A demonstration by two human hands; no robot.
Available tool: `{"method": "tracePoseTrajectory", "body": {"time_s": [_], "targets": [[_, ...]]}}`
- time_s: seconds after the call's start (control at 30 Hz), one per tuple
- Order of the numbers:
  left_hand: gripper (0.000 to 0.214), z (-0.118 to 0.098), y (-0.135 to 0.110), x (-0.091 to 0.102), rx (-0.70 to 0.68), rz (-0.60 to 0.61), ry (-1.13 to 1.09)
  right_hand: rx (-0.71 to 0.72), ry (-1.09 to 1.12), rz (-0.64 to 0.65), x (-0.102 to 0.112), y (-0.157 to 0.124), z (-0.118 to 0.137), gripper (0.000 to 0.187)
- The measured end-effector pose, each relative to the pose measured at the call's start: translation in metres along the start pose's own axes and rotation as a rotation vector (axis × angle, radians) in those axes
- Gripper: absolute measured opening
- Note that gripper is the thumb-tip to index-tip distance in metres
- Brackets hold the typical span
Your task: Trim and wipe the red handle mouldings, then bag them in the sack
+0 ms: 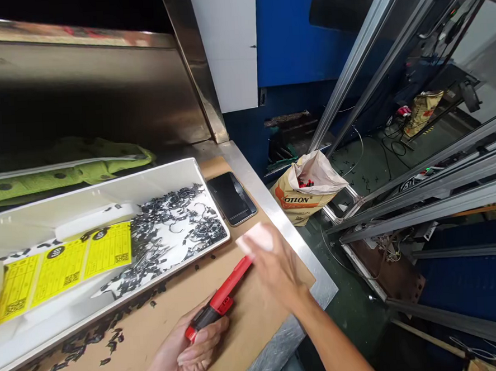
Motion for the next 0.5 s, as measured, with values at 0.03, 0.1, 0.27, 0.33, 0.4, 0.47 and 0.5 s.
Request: {"method": "tracePoseTrajectory", "body": {"time_s": [0.03,0.1,0.27,0.33,0.4,0.47,0.5], "targets": [[0.036,0.000,0.000,0.000,0.006,0.003,-0.006,-0.040,-0.009,-0.023,0.004,0.000,-0.003,0.042],[0.039,-0.001,0.001,0.000,0.010,0.006,-0.015,0.034,0.011,-0.004,0.004,-0.001,0.007,0.043],[0.035,0.000,0.004,0.000,0.026,0.030,-0.019,0.046,0.033,0.038,0.004,0.002,0.008,0.042],[0.029,0.000,0.004,0.000,0.023,0.029,-0.018,-0.052,0.010,-0.016,0.011,0.003,0.000,0.043],[0.026,0.000,0.004,0.001,0.005,0.013,-0.018,0.034,0.027,0.026,0.008,0.002,0.011,0.041],[0.025,-0.001,0.003,0.001,-0.009,-0.001,-0.014,0.174,0.060,0.124,0.001,-0.002,0.026,0.041],[0.024,-0.001,0.002,0.000,-0.013,-0.005,-0.010,0.165,0.052,0.138,0.001,-0.001,0.026,0.041]]}}
Point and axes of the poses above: each hand's wrist, its own y-axis towards the middle knuckle, its own x-axis out of the back of the hand, z = x × y, the point moved 9 cm from there along y, towards the middle knuckle, and after that the axes turned 2 degrees about -y, right-handed, at the moved point
